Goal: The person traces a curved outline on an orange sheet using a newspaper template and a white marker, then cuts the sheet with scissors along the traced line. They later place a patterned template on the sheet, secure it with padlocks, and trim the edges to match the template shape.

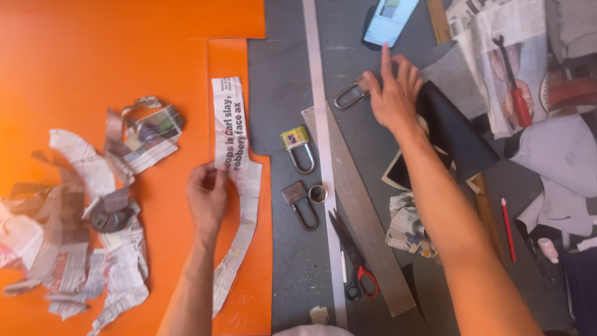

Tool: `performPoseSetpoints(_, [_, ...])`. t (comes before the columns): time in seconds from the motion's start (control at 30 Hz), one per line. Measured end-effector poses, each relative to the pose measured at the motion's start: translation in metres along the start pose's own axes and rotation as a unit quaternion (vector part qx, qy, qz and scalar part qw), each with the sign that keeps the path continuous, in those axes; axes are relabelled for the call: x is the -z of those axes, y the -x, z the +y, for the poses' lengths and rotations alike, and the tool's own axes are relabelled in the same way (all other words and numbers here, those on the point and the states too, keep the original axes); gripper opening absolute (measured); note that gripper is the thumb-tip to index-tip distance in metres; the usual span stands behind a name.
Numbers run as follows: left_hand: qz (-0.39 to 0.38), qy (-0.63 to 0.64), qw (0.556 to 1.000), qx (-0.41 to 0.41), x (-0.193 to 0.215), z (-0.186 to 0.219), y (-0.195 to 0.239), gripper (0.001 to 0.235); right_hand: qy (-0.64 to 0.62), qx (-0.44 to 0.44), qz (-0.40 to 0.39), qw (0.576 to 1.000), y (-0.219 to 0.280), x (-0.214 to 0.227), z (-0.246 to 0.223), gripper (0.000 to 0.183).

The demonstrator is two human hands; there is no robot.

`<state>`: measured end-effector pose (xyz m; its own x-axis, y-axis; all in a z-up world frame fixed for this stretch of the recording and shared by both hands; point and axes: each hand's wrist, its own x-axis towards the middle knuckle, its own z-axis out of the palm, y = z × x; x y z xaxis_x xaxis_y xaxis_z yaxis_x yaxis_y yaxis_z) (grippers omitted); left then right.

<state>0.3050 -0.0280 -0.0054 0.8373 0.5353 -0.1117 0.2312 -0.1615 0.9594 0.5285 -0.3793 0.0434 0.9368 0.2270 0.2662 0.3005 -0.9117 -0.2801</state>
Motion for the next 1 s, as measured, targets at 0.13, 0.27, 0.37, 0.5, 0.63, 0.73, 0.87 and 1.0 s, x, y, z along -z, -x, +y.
performPoseSetpoints(0.13, [0.034, 0.053, 0.998, -0.026, -0.014, 0.015, 0.046, 0.018, -0.094, 0.039, 0.017, 0.995, 0.053, 0.027, -0.058, 0.059])
performPoseSetpoints(0.27, [-0.024, 0.094, 0.994, -0.047, -0.018, 0.046, 0.091, 0.018, -0.297, 0.146, -0.116, 0.937, 0.133, 0.063, -0.146, 0.073])
performPoseSetpoints(0.37, [-0.079, 0.144, 0.986, 0.006, -0.006, 0.069, 0.122, 0.02, -0.357, 0.172, -0.142, 0.907, 0.176, 0.087, -0.195, 0.077])
performPoseSetpoints(0.5, [-0.106, 0.173, 0.978, -0.049, 0.027, 0.088, 0.148, 0.021, -0.375, 0.1, -0.146, 0.91, 0.204, 0.094, -0.224, 0.048])
performPoseSetpoints(0.63, [-0.143, 0.132, 0.975, -0.107, 0.047, 0.088, 0.166, 0.03, -0.5, 0.011, -0.145, 0.854, 0.221, 0.086, -0.223, 0.034])
performPoseSetpoints(0.73, [-0.198, 0.108, 0.969, -0.103, 0.052, 0.085, 0.178, 0.031, -0.529, -0.066, -0.136, 0.835, 0.229, 0.088, -0.216, 0.027])
performPoseSetpoints(0.87, [-0.22, 0.023, 0.973, -0.072, 0.05, 0.079, 0.191, 0.02, -0.421, -0.037, -0.057, 0.905, 0.242, 0.106, -0.213, 0.046])
performPoseSetpoints(1.0, [-0.186, 0.058, 0.975, -0.107, 0.04, 0.076, 0.199, 0.015, -0.207, 0.146, -0.002, 0.967, 0.269, 0.134, -0.214, 0.073])
